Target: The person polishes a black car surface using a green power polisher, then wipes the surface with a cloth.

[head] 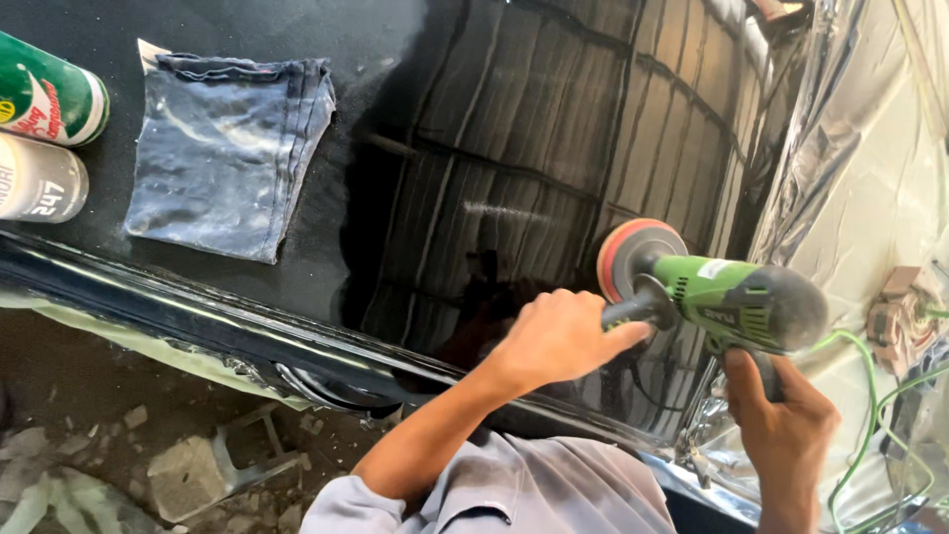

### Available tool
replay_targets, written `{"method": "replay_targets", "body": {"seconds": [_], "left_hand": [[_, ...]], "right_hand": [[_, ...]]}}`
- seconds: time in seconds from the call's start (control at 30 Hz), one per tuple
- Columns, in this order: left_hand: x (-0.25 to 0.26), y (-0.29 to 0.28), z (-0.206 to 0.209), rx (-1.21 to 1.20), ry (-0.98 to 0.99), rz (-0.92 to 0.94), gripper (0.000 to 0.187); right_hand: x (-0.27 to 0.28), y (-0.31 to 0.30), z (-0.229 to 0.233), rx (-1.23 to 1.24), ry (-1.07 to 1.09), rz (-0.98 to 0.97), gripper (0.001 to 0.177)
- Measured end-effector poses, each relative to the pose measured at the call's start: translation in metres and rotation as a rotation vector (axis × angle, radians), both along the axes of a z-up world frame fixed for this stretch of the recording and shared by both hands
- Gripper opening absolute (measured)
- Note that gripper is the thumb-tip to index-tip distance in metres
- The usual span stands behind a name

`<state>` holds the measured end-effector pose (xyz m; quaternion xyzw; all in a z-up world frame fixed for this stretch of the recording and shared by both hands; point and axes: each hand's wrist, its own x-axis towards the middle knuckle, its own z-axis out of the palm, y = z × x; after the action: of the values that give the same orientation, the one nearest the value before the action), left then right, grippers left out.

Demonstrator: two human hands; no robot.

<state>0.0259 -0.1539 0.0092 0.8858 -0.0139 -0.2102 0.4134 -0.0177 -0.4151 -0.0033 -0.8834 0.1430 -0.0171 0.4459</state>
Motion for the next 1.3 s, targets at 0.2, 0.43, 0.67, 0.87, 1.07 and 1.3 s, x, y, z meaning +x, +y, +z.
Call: {"method": "replay_targets", "body": {"seconds": [0.2,0.43,0.67,0.87,1.07,1.3], "left_hand": [[-0.032,0.065,0.023,-0.141,0.045,0.337,0.048],[-0.079,0.157,0.014,-0.114,-0.015,0.876,0.036],[-0.082,0.130,0.017,0.106,0.076,0.693,0.040],[-0.054,0.032,0.035,0.050,0.139,0.308,0.043],[-0.054,-0.030,0.022,0.004,0.013,-0.018,0.044],[-0.079,0.010,0.017,-0.021,0.070,0.151,0.044]], "right_hand": [[0.014,0.072,0.019,-0.164,-0.032,0.184,0.027],[0.025,0.185,0.043,0.051,-0.037,0.587,0.043],[0.001,0.146,0.040,0.103,-0.085,0.558,0.040],[-0.042,0.048,0.017,0.023,0.086,0.166,0.032],[-0.102,-0.023,-0.018,0.005,0.263,-0.173,0.036],[-0.105,0.010,-0.013,-0.025,0.431,-0.013,0.027]]}}
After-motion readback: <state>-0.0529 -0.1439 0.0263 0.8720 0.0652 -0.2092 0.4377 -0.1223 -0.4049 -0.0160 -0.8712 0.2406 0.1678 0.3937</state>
